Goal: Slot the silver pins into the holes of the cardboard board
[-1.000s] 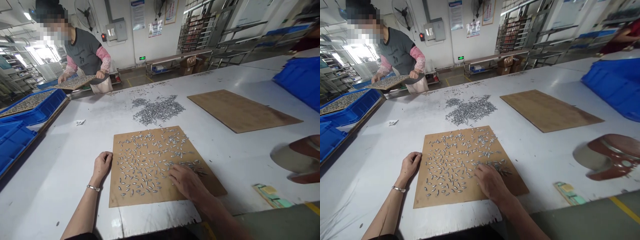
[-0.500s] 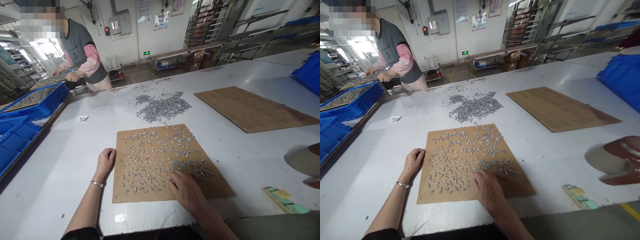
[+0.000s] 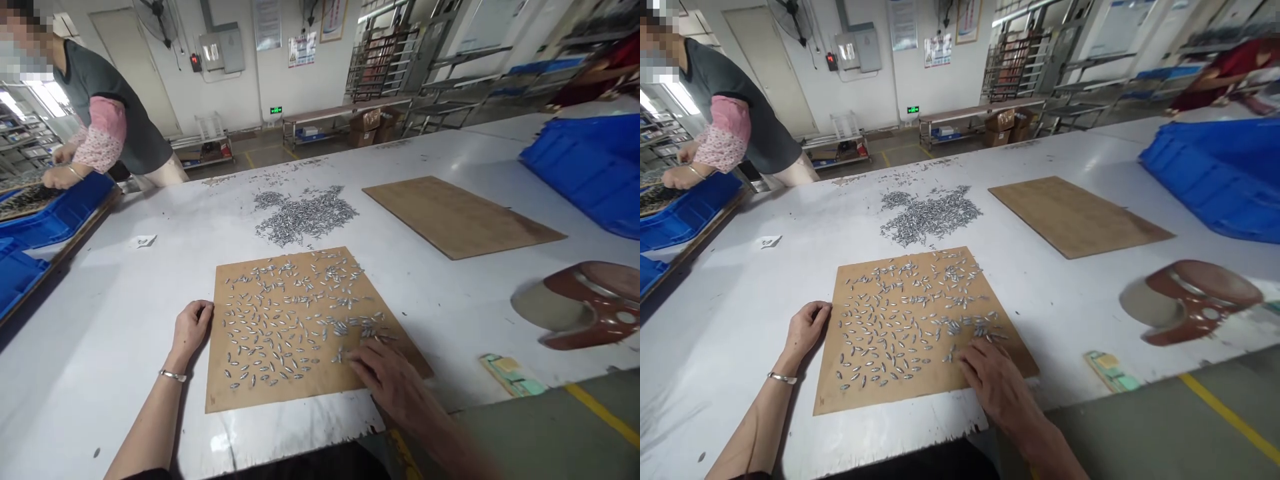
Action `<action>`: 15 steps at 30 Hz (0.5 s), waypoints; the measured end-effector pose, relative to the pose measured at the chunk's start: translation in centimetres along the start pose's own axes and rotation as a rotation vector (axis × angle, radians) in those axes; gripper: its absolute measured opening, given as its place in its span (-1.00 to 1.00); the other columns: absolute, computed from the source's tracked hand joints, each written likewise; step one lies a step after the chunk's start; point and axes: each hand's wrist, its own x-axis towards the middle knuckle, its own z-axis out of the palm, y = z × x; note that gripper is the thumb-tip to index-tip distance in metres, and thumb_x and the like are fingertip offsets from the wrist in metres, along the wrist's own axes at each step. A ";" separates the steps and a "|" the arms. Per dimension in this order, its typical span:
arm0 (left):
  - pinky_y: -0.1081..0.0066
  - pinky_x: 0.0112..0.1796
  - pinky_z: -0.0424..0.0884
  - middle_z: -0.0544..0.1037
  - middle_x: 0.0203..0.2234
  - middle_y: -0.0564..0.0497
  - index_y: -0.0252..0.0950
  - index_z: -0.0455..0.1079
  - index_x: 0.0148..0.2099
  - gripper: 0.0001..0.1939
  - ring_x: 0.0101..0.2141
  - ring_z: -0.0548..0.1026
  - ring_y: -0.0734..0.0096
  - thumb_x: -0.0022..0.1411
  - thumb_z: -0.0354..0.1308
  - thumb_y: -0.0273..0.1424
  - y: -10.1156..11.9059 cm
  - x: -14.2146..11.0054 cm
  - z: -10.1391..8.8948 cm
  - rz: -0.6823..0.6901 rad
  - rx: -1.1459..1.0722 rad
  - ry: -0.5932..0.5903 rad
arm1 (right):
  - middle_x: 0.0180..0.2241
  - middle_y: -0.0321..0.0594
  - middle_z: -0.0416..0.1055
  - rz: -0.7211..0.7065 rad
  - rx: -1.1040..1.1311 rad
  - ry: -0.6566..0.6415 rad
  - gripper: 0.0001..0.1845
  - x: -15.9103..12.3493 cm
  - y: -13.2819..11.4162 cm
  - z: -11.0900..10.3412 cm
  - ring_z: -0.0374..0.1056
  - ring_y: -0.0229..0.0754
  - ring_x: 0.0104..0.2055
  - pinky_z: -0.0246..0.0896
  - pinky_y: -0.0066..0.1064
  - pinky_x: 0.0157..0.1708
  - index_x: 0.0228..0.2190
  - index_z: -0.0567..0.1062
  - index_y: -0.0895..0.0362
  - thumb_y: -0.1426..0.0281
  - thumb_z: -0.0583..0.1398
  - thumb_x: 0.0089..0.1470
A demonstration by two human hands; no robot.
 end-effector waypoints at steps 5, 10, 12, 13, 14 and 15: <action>0.21 -0.10 0.48 0.69 -0.20 -0.11 -0.21 0.54 -0.21 -0.61 -0.19 0.61 0.10 0.31 0.02 -0.06 0.1 -0.2 0.0 -0.016 -0.002 0.013 | -0.40 -0.27 0.47 -0.033 -0.189 -0.005 -0.78 0.6 -1.1 1.8 0.47 -0.08 -0.30 0.26 -0.26 -0.19 -0.43 0.47 0.04 0.48 0.15 0.27; 0.22 -0.12 0.48 0.69 -0.20 -0.10 -0.20 0.54 -0.20 -0.62 -0.19 0.62 0.11 0.32 0.03 -0.07 0.1 -0.4 0.1 -0.019 -0.029 0.012 | -0.42 -0.28 0.48 -0.001 -0.238 0.038 -0.77 0.3 -0.4 2.9 0.46 -0.10 -0.37 0.20 -0.28 -0.28 -0.42 0.48 0.04 0.55 0.14 0.19; 0.22 -0.13 0.47 0.69 -0.20 -0.10 -0.20 0.54 -0.20 -0.63 -0.19 0.62 0.12 0.33 0.04 -0.08 0.1 -0.4 0.1 -0.017 -0.037 0.006 | -0.41 -0.29 0.49 0.005 -0.182 0.064 -0.79 0.4 -0.7 3.1 0.46 -0.12 -0.37 0.20 -0.31 -0.31 -0.41 0.49 0.03 0.52 0.14 0.22; 0.23 -0.13 0.47 0.69 -0.21 -0.10 -0.20 0.54 -0.20 -0.64 -0.20 0.62 0.12 0.33 0.04 -0.08 0.1 -0.4 0.1 -0.017 -0.041 0.004 | -0.40 -0.29 0.50 0.007 -0.149 0.073 -0.79 0.6 -1.0 3.2 0.46 -0.13 -0.36 0.21 -0.32 -0.31 -0.40 0.48 0.03 0.51 0.13 0.24; 0.23 -0.13 0.47 0.69 -0.21 -0.09 -0.20 0.54 -0.21 -0.64 -0.20 0.62 0.12 0.33 0.04 -0.08 0.1 -0.4 0.2 -0.016 -0.044 0.004 | -0.39 -0.29 0.50 0.005 -0.114 0.073 -0.78 0.9 -1.4 3.4 0.47 -0.14 -0.35 0.22 -0.33 -0.30 -0.40 0.48 0.03 0.50 0.12 0.25; 0.23 -0.13 0.47 0.69 -0.22 -0.10 -0.20 0.54 -0.21 -0.64 -0.20 0.61 0.13 0.33 0.04 -0.08 0.1 -0.5 0.2 -0.014 -0.047 0.004 | -0.39 -0.29 0.50 -0.002 -0.081 0.063 -0.78 1.3 -2.0 3.6 0.47 -0.15 -0.34 0.22 -0.34 -0.29 -0.41 0.47 0.04 0.50 0.11 0.26</action>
